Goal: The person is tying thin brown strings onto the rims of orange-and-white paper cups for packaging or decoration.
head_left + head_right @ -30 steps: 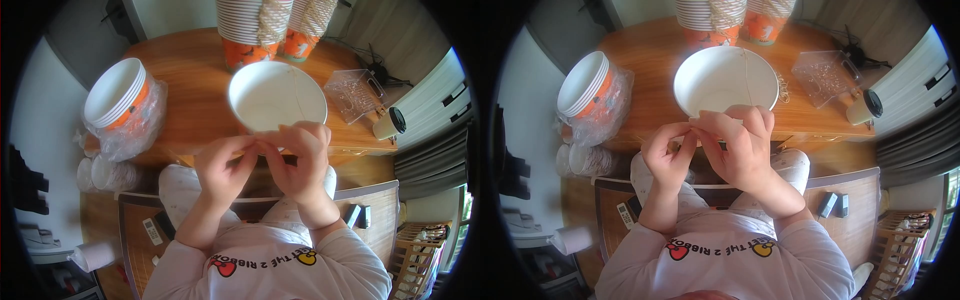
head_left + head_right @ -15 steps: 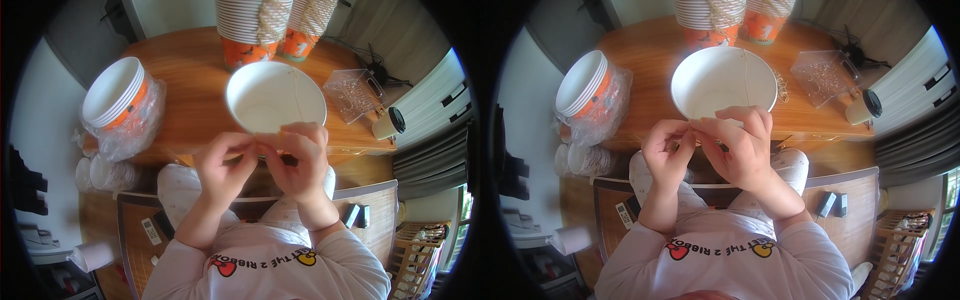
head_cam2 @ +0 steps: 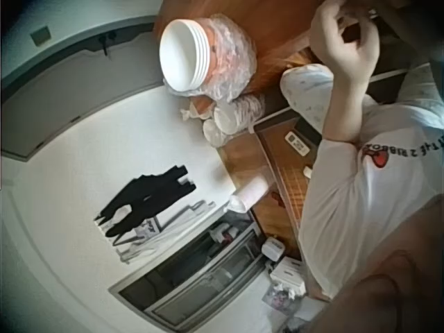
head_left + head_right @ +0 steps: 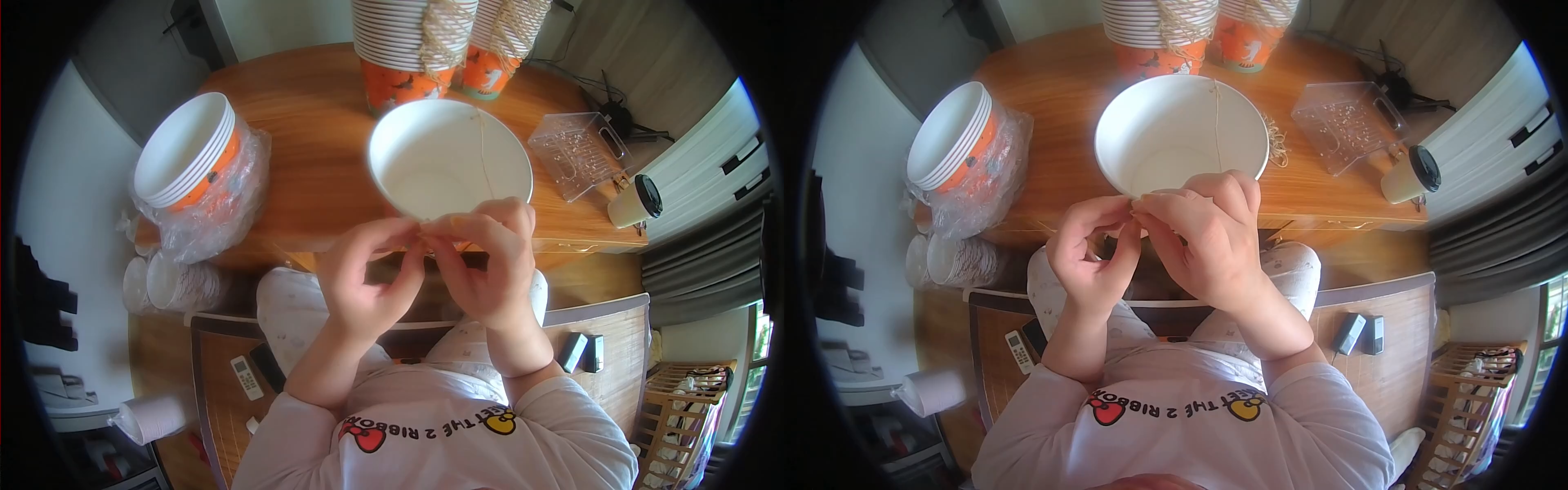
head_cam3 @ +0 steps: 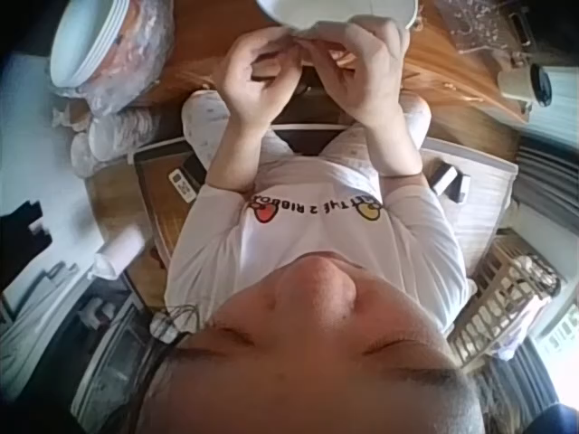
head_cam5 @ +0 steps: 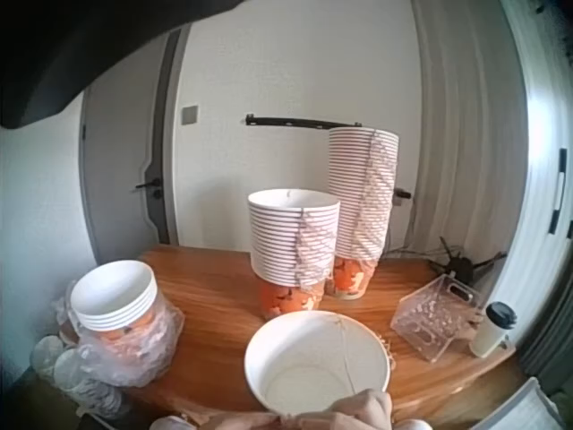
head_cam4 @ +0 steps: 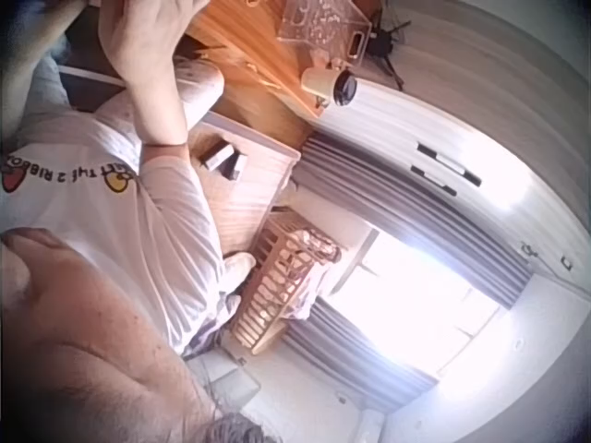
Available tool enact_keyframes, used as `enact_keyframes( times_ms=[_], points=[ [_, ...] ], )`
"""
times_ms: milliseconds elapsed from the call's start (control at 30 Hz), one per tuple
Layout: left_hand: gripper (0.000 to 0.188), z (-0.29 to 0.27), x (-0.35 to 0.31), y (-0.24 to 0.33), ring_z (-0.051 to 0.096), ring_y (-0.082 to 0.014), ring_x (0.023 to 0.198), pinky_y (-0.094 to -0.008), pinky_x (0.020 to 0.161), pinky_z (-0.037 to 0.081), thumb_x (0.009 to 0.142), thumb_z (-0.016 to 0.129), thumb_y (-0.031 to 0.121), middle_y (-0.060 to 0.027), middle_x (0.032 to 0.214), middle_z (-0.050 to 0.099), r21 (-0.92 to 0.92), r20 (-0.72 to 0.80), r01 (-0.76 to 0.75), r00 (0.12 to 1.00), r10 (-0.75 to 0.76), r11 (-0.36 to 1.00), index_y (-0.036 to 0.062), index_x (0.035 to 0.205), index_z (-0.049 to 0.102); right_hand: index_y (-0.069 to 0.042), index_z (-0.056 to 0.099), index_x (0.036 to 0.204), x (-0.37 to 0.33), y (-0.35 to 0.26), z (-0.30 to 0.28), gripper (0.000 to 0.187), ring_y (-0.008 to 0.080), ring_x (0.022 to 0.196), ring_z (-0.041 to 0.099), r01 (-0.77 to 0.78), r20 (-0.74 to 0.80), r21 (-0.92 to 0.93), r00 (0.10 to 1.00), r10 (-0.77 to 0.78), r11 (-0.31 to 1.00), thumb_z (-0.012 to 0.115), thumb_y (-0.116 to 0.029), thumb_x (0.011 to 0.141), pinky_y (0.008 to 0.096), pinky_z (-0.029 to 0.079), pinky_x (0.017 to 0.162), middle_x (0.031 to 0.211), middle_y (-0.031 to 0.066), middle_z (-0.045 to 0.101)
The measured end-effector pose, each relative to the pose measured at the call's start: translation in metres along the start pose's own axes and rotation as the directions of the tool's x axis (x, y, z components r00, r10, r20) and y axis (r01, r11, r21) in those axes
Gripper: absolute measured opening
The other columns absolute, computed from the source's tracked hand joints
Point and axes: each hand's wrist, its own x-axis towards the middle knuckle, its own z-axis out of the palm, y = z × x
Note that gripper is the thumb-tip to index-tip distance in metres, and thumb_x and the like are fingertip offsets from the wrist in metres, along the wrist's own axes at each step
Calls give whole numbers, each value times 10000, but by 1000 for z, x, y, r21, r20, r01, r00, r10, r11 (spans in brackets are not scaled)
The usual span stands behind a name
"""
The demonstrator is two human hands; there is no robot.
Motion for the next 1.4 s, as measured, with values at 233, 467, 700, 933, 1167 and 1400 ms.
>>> enact_keyframes(
  times_ms=[233, 467, 700, 933, 1167, 1400],
  points=[
    [198, -2, -1, -5, 696, -183, 735, -267, 671, 555, 767, 743, -36, -90, 851, 709, 43, 39, -35, 999, 34, 998, -5, 953, 685, -151, 650, 1066, -6, 2, -1, 451, 130, 801, 579, -49, -36, 25, 998, 49, 999, 842, -44, 672, 296, 362, 765, 900, -70, 665],
    [164, -3, -1, -4, 688, -183, 719, -262, 665, 550, 780, 745, -23, -87, 838, 707, 34, 47, -32, 998, 31, 999, 0, 931, 683, -159, 659, 1056, -5, 3, 0, 454, 122, 810, 584, -27, -55, 6, 998, 27, 1000, 849, -49, 659, 293, 358, 760, 896, -80, 667],
    [158, -4, -1, -3, 686, -177, 717, -266, 652, 550, 785, 744, -18, -82, 833, 703, 60, 49, -39, 998, 36, 997, 7, 927, 680, -165, 695, 1004, -3, 2, -1, 395, 126, 807, 568, -35, -40, 3, 999, 35, 999, 838, -54, 654, 294, 358, 768, 886, -74, 656],
    [184, 0, 2, -4, 682, -199, 701, -273, 630, 540, 762, 744, -31, -78, 822, 692, 142, -32, -154, 987, 160, 978, 19, 923, 671, -174, 755, 909, -4, 0, -2, 285, 119, 776, 513, -125, 3, 50, 992, 125, 991, 823, -61, 656, 278, 344, 778, 846, -89, 644],
    [173, -3, 1, -3, 662, -207, 667, -274, 608, 523, 755, 731, -42, -77, 808, 681, 161, 34, -165, 986, 162, 973, 21, 899, 658, -171, 756, 904, -3, -1, -3, 282, 113, 771, 509, -111, -15, 31, 994, 112, 993, 843, -88, 650, 278, 339, 776, 872, -112, 672],
    [137, -2, 0, -3, 640, -192, 655, -266, 594, 509, 786, 714, -30, -83, 793, 657, 89, 26, -90, 996, 88, 992, 13, 890, 636, -153, 749, 896, -3, -1, -3, 272, 112, 820, 536, -70, -1, -16, 998, 70, 997, 839, -81, 649, 290, 338, 780, 905, -115, 694]
  ],
)
